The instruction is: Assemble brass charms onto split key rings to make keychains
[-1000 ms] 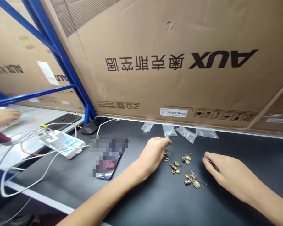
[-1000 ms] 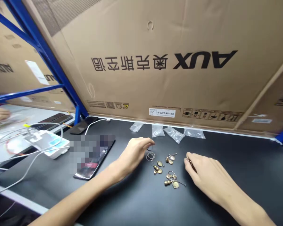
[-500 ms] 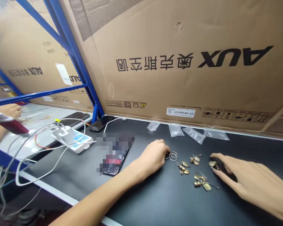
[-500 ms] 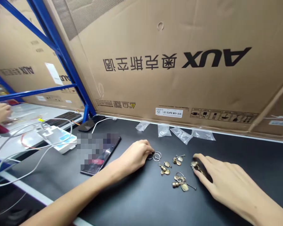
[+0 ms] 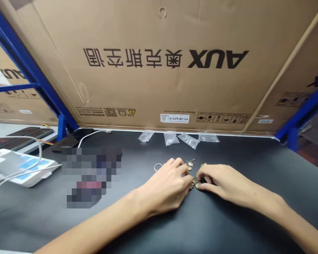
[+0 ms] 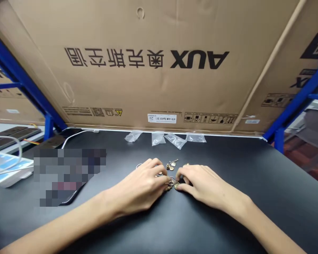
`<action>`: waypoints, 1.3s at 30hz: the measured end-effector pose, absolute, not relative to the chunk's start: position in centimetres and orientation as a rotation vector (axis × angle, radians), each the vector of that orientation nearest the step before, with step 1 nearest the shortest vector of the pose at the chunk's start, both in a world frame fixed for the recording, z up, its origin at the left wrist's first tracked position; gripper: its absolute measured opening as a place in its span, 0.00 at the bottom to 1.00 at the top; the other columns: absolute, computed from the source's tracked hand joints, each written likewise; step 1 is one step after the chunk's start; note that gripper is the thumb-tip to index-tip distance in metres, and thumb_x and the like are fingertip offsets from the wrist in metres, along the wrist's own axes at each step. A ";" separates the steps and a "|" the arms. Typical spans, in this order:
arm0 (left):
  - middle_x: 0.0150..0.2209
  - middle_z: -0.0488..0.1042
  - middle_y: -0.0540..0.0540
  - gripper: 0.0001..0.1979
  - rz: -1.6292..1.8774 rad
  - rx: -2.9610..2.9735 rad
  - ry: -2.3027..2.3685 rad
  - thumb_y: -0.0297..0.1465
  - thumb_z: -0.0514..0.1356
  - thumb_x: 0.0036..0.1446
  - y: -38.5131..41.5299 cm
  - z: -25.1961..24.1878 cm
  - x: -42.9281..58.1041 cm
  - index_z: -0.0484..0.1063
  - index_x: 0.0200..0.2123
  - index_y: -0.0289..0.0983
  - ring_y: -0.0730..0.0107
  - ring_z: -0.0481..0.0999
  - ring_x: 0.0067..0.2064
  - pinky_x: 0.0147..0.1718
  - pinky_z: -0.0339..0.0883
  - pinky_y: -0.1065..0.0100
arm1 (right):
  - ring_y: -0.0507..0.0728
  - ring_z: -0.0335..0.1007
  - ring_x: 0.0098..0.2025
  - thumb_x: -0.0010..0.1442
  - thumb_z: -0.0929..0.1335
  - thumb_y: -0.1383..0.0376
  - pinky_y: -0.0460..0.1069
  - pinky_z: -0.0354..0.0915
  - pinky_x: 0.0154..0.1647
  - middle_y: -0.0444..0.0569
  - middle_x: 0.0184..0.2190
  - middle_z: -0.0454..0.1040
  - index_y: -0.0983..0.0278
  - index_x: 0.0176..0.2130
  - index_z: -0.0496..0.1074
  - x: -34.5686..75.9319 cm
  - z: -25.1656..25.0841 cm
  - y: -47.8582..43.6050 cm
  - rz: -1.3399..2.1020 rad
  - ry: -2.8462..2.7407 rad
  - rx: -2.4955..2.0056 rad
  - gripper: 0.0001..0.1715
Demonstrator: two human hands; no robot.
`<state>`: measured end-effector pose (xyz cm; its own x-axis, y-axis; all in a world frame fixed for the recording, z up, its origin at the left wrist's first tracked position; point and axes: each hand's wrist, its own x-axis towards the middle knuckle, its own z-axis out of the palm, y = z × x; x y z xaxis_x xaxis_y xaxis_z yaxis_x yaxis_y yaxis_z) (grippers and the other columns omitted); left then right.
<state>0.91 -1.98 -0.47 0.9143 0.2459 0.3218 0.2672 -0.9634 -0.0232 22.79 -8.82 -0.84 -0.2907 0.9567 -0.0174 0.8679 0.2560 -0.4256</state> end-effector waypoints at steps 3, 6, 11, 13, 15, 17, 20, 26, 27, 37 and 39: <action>0.35 0.75 0.42 0.10 -0.283 -2.971 -0.356 0.28 0.54 0.65 -2.3 -1.2 2.0 0.74 0.34 0.35 0.62 0.71 0.39 0.38 0.64 0.62 | 0.54 0.69 0.32 0.65 0.67 0.56 0.48 0.58 0.34 0.42 0.30 0.74 0.58 0.38 0.71 23.1 -1.0 -8.5 0.529 -2.295 -1.658 0.09; 0.37 0.76 0.43 0.12 -0.344 -3.013 -0.437 0.25 0.52 0.66 -1.7 -2.1 2.2 0.75 0.34 0.35 0.63 0.72 0.38 0.38 0.64 0.61 | 0.53 0.69 0.31 0.65 0.67 0.59 0.47 0.58 0.33 0.41 0.30 0.75 0.58 0.37 0.71 22.9 -0.8 -8.6 0.506 -2.269 -1.651 0.07; 0.37 0.80 0.48 0.09 -0.583 -3.200 -0.662 0.31 0.58 0.65 -1.1 -2.7 1.6 0.79 0.37 0.40 0.67 0.75 0.37 0.40 0.65 0.64 | 0.52 0.69 0.31 0.65 0.66 0.64 0.46 0.59 0.32 0.41 0.34 0.76 0.57 0.38 0.74 22.5 -0.2 -9.0 0.470 -2.185 -1.638 0.06; 0.39 0.81 0.48 0.08 -0.800 -3.367 -0.794 0.32 0.60 0.64 -1.3 -2.4 1.5 0.80 0.38 0.40 0.68 0.77 0.38 0.42 0.67 0.66 | 0.52 0.68 0.30 0.64 0.66 0.64 0.46 0.60 0.32 0.42 0.34 0.77 0.57 0.38 0.75 22.5 0.0 -9.0 0.475 -2.133 -1.636 0.07; 0.40 0.80 0.48 0.09 -1.012 -3.475 -0.935 0.32 0.60 0.64 -1.6 -1.9 1.5 0.81 0.38 0.40 0.68 0.78 0.40 0.43 0.68 0.68 | 0.52 0.68 0.30 0.65 0.66 0.63 0.46 0.61 0.32 0.43 0.34 0.77 0.58 0.38 0.75 22.6 0.2 -9.0 0.489 -2.091 -1.635 0.07; 0.39 0.79 0.47 0.10 -1.133 -3.500 -1.088 0.32 0.59 0.64 -1.9 -1.4 1.6 0.82 0.37 0.40 0.69 0.77 0.38 0.40 0.68 0.69 | 0.53 0.68 0.30 0.65 0.66 0.63 0.46 0.62 0.33 0.43 0.33 0.77 0.58 0.38 0.75 22.6 0.3 -9.0 0.504 -2.071 -1.628 0.07; 0.36 0.78 0.47 0.10 -1.153 -3.505 -1.206 0.32 0.60 0.62 -2.2 -1.0 1.6 0.83 0.37 0.40 0.70 0.74 0.34 0.35 0.68 0.69 | 0.53 0.69 0.30 0.65 0.66 0.63 0.47 0.63 0.33 0.43 0.33 0.77 0.58 0.38 0.76 22.5 0.3 -9.0 0.521 -2.052 -1.619 0.08; 0.33 0.76 0.47 0.10 -1.196 -3.527 -1.239 0.30 0.60 0.59 -2.6 -1.2 1.3 0.83 0.35 0.38 0.73 0.69 0.31 0.32 0.64 0.70 | 0.53 0.69 0.28 0.66 0.64 0.57 0.46 0.63 0.29 0.44 0.32 0.78 0.58 0.37 0.76 22.3 -0.1 -9.1 0.590 -1.961 -1.659 0.13; 0.32 0.76 0.48 0.09 -1.226 -3.529 -1.255 0.29 0.60 0.58 -2.6 -1.2 1.3 0.83 0.33 0.37 0.73 0.69 0.30 0.32 0.64 0.71 | 0.53 0.69 0.28 0.66 0.64 0.56 0.46 0.63 0.29 0.43 0.31 0.78 0.58 0.36 0.76 22.3 -0.2 -9.1 0.607 -1.957 -1.665 0.13; 0.33 0.75 0.48 0.08 -1.289 -3.463 -1.192 0.30 0.59 0.61 -2.5 -1.2 0.9 0.80 0.36 0.38 0.74 0.69 0.30 0.32 0.64 0.72 | 0.56 0.73 0.36 0.68 0.62 0.57 0.48 0.68 0.36 0.45 0.40 0.78 0.55 0.51 0.73 21.9 -1.1 -9.3 0.521 -1.904 -1.713 0.16; 0.33 0.76 0.49 0.08 -1.325 -3.419 -1.225 0.30 0.59 0.61 -2.4 -1.1 0.9 0.79 0.36 0.38 0.74 0.70 0.31 0.32 0.64 0.71 | 0.55 0.73 0.36 0.68 0.62 0.57 0.49 0.68 0.36 0.46 0.43 0.78 0.56 0.53 0.72 21.6 -0.6 -9.5 0.508 -1.901 -1.666 0.18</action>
